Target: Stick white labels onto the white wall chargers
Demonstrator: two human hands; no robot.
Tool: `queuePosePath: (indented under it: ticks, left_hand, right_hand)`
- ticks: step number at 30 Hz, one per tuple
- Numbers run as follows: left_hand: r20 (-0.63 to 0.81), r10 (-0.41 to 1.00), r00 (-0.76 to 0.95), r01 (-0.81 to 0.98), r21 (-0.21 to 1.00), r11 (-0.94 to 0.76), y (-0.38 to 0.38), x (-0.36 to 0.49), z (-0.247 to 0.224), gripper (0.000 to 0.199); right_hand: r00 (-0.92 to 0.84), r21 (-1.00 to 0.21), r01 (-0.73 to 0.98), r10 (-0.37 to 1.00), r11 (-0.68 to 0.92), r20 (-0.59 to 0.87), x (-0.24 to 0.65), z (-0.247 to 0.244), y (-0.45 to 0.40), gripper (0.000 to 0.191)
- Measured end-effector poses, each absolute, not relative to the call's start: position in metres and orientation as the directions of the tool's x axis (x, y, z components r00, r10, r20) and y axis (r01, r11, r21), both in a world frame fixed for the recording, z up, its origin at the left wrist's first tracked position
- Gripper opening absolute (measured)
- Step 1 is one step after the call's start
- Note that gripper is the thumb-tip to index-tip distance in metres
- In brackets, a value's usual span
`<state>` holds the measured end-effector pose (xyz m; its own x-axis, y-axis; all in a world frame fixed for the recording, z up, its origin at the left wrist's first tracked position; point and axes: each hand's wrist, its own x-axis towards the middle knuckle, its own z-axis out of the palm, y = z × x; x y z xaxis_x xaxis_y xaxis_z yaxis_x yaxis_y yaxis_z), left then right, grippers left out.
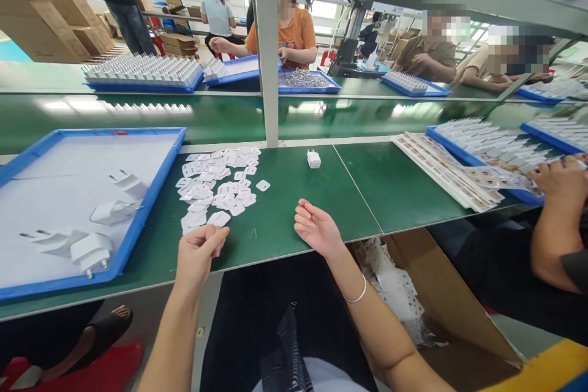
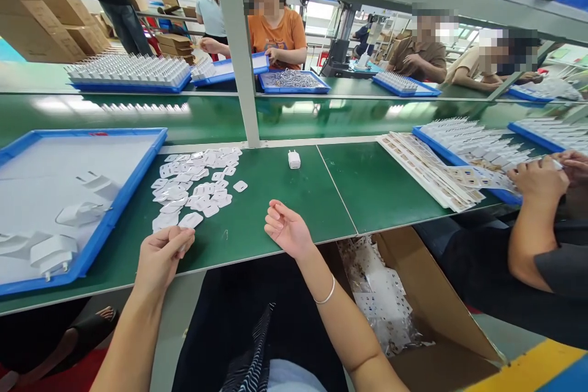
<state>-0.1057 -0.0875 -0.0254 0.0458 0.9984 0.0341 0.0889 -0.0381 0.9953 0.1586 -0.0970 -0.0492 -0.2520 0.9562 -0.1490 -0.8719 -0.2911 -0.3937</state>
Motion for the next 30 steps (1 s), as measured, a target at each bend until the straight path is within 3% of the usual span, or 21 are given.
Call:
queuePosePath:
  ticks: [5,9,11,13,15,17,22,27,30]
  left_hand:
    - [0.039,0.989,0.143,0.147,0.987,-0.06,-0.088,-0.102,-0.023,0.047]
    - [0.046,0.969,0.243,0.404,0.903,-0.144,-0.084,-0.091,-0.016,0.028]
    - [0.111,0.952,0.284,0.579,0.772,-0.262,-0.078,-0.084,-0.012,0.034]
    - [0.206,0.897,0.392,0.696,0.57,-0.436,-0.069,-0.077,-0.009,0.026]
    - [0.251,0.821,0.513,0.721,0.392,-0.571,-0.059,-0.07,-0.009,0.016]
    - [0.248,0.78,0.574,0.712,0.319,-0.625,-0.048,-0.061,-0.011,0.014]
    - [0.244,0.796,0.554,0.749,0.271,-0.604,-0.022,-0.045,-0.022,0.026]
    - [0.326,0.812,0.485,0.803,0.202,-0.561,-0.022,-0.04,-0.024,0.057]
    - [0.374,0.744,0.554,0.761,0.134,-0.635,-0.029,-0.038,-0.017,0.063]
  right_hand:
    - [-0.2,-0.476,-0.847,0.971,-0.237,-0.128,0.156,-0.05,-0.099,0.006]
    - [-0.175,-0.576,-0.793,0.98,-0.197,-0.094,0.151,-0.05,-0.101,0.004]
    - [-0.18,-0.617,-0.763,0.98,-0.193,-0.083,0.149,-0.05,-0.101,0.006]
    - [-0.189,-0.642,-0.742,0.979,-0.191,-0.073,0.148,-0.049,-0.101,0.007]
    - [-0.193,-0.652,-0.735,0.979,-0.186,-0.061,0.148,-0.049,-0.1,0.008]
    - [-0.196,-0.648,-0.74,0.98,-0.178,-0.044,0.149,-0.049,-0.099,0.008]
    - [-0.212,-0.628,-0.758,0.977,-0.174,-0.014,0.153,-0.044,-0.097,0.005]
    - [-0.203,-0.607,-0.784,0.978,-0.133,0.048,0.165,-0.042,-0.104,0.016]
    - [-0.403,-0.717,-0.676,0.901,-0.173,0.162,0.178,-0.069,-0.125,0.032]
